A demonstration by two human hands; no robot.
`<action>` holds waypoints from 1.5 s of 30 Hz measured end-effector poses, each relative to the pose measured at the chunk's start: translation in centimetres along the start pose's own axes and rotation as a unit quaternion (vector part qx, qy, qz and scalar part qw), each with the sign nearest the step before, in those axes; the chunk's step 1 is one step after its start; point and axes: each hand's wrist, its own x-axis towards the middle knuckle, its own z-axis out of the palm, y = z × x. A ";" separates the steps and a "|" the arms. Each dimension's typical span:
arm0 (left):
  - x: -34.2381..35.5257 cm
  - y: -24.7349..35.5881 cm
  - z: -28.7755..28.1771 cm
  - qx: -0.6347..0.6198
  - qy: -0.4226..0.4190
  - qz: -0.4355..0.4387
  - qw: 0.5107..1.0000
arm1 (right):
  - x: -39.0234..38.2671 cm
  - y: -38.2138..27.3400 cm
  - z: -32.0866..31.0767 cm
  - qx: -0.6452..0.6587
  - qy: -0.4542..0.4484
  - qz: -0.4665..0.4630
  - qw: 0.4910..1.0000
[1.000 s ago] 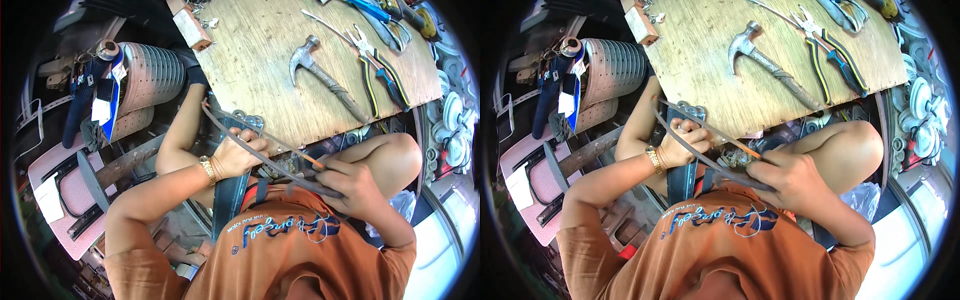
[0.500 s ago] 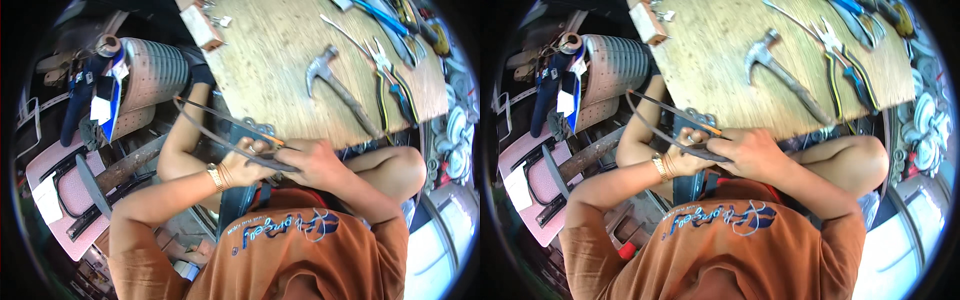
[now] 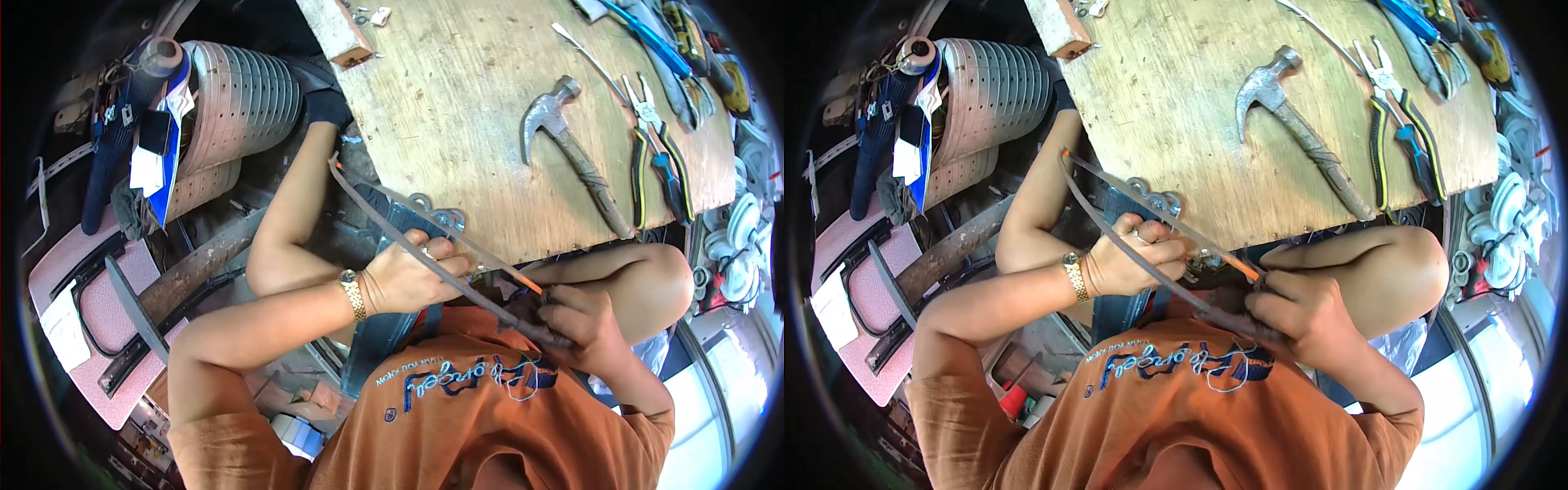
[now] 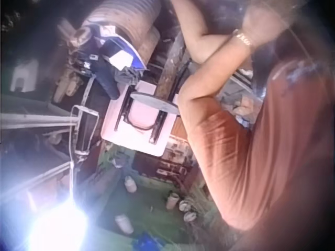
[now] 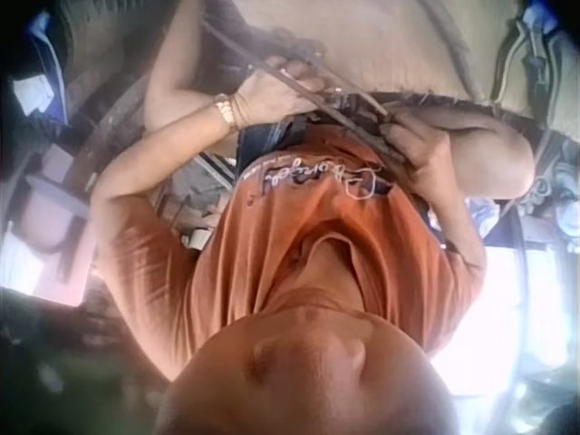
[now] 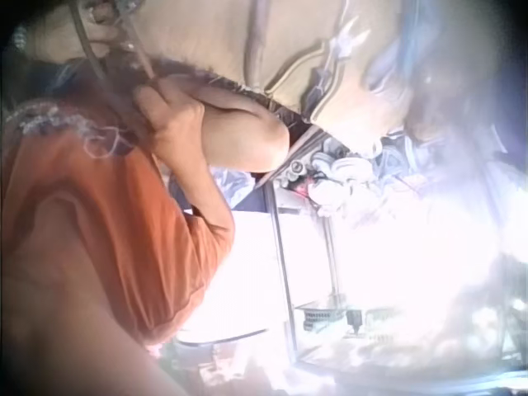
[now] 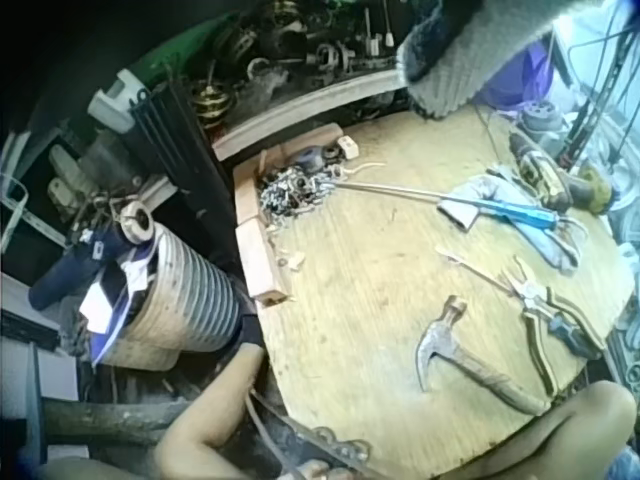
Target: The person saws a metal component with a hacksaw, uses pliers to bend and pull at the metal, and uses a hammer to strike the piece.
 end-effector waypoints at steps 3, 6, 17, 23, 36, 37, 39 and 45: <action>-0.5 0.4 1.1 -0.017 0.040 -0.036 0.998 | 4.6 1.4 4.5 -0.020 0.025 -0.056 0.998; 0.0 -0.1 0.4 -0.019 -0.060 -0.015 0.998 | 5.3 1.6 3.8 0.001 0.056 -0.056 0.997; 0.3 0.3 -0.1 -0.030 -0.038 -0.018 0.999 | -4.1 -1.1 -2.2 0.021 -0.006 0.036 0.999; -1.3 -0.1 0.6 -0.034 -0.073 -0.050 0.996 | 1.5 0.6 0.0 0.017 0.007 0.035 0.999; -0.2 0.5 0.2 -0.003 -0.039 -0.036 0.999 | -4.8 -1.5 -3.1 0.006 -0.018 0.029 0.999; -0.2 0.6 0.2 -0.005 -0.039 -0.037 0.999 | -5.0 -1.4 -3.1 0.017 -0.020 0.044 0.999; 0.2 0.6 0.4 -0.031 -0.027 -0.027 0.999 | -5.1 -0.2 -2.9 0.022 -0.020 0.050 0.998; -0.8 0.4 -0.1 0.024 -0.016 -0.045 0.999 | -1.9 1.3 -4.0 0.018 0.054 0.062 0.996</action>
